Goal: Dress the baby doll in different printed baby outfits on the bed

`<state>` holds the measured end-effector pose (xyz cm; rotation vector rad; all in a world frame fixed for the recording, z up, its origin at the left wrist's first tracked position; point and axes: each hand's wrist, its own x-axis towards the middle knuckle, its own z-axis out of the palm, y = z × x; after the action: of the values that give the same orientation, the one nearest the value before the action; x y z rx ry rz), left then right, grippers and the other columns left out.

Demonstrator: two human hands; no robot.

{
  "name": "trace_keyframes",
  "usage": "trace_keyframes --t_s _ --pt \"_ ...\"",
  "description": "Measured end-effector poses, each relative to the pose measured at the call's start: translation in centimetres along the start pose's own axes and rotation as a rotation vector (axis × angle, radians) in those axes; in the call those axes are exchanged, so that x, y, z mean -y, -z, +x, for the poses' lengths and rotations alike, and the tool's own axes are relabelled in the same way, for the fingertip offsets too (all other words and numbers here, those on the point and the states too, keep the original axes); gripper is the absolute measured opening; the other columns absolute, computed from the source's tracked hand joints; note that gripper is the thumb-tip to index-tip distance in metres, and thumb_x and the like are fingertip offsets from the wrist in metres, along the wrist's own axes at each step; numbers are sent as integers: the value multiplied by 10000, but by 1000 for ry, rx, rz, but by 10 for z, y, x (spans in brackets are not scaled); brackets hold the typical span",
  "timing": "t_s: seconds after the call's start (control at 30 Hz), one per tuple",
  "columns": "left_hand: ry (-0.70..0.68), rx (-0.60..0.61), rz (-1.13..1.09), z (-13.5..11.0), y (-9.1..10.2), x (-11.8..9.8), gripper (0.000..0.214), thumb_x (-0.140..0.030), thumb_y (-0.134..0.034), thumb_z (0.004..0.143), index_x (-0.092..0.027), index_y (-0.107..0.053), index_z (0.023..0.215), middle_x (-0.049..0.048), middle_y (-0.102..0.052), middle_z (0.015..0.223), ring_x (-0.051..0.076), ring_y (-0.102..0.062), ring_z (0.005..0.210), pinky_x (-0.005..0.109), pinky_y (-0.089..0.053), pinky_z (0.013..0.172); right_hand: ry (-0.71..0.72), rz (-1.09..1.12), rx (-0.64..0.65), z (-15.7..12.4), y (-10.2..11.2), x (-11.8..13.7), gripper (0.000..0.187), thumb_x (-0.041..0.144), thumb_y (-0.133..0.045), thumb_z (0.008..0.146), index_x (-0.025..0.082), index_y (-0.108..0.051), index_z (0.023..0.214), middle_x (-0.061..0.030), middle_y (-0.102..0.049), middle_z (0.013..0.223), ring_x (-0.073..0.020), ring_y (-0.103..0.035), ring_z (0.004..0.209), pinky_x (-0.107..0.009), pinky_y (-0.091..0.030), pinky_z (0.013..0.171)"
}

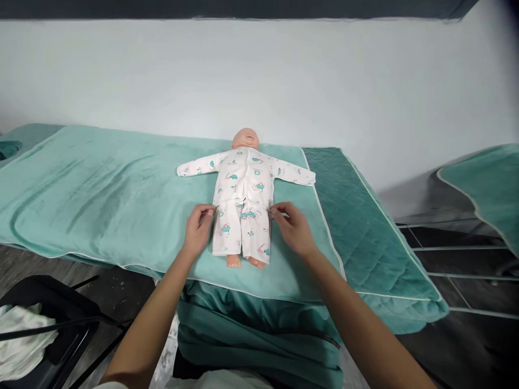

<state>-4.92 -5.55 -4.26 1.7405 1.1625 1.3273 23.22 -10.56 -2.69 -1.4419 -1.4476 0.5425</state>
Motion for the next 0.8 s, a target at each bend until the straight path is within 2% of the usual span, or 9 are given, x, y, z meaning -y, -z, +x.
trace_keyframes --t_s 0.1,0.2,0.27,0.33,0.47,0.6,0.67,0.73,0.8 --pt "32 -116 82 20 -2 10 218 -376 -504 1027 -236 -659 1091 79 -696 1125 207 -670 1056 375 -570 958 -105 -5 -57 26 17 -27 337 519 -546 987 206 -671 997 -62 -729 940 -211 -689 872 -389 -581 827" --pt "33 -177 300 57 -2 22 296 -265 -502 985 -220 -638 1244 129 -651 1334 241 -612 1279 413 -534 1079 -47 -264 -231 60 37 -57 385 441 -571 944 170 -653 1205 -181 -687 1272 -282 -648 1171 -435 -543 980" --pt "59 -165 474 82 1 30 452 -215 -503 954 -188 -580 1398 169 -539 1538 272 -480 1474 464 -431 1215 -52 -390 -283 77 49 -75 489 371 -607 906 115 -607 1322 -278 -533 1501 -356 -491 1410 -518 -419 1149" --pt "105 -119 638 104 5 37 576 -229 -503 949 -173 -493 1522 168 -367 1696 305 -308 1600 530 -316 1287 -131 -544 -238 84 57 -87 558 339 -594 912 71 -563 1400 -312 -442 1582 -398 -403 1490 -577 -325 1213" --pt "199 -42 838 129 6 45 667 -306 -456 979 -153 -371 1623 149 -252 1752 334 -217 1638 596 -215 1307 -278 -839 -100 80 59 -90 579 368 -453 1001 45 -521 1476 -285 -510 1558 -388 -469 1466 -560 -360 1205" --pt "277 -95 884 127 4 45 702 -305 -477 968 -49 -363 1611 241 -300 1712 346 -302 1609 546 -214 1321 -292 -939 -92 72 58 -80 620 402 -401 996 -29 -543 1419 -320 -558 1493 -401 -514 1425 -507 -401 1180" --pt "279 -105 867 116 11 46 675 -272 -505 956 -52 -404 1586 244 -367 1683 332 -331 1599 521 -230 1325 -281 -979 -15 67 62 -81 683 466 -322 1011 -71 -569 1353 -351 -596 1413 -431 -549 1377 -495 -442 1135" --pt "237 -125 839 97 29 48 628 -269 -543 950 -70 -468 1540 239 -409 1662 347 -374 1574 521 -290 1304 -267 -1010 12 61 68 -92 777 537 -221 1019 -76 -575 1337 -363 -574 1424 -457 -534 1389 -507 -454 1119" --pt "186 -189 814 71 59 51 544 -263 -562 953 -103 -538 1473 237 -469 1621 362 -416 1542 562 -329 1276 -225 -1012 12 56 73 -112 828 609 -176 1010 -32 -579 1346 -355 -601 1379 -482 -559 1351 -551 -479 1073"
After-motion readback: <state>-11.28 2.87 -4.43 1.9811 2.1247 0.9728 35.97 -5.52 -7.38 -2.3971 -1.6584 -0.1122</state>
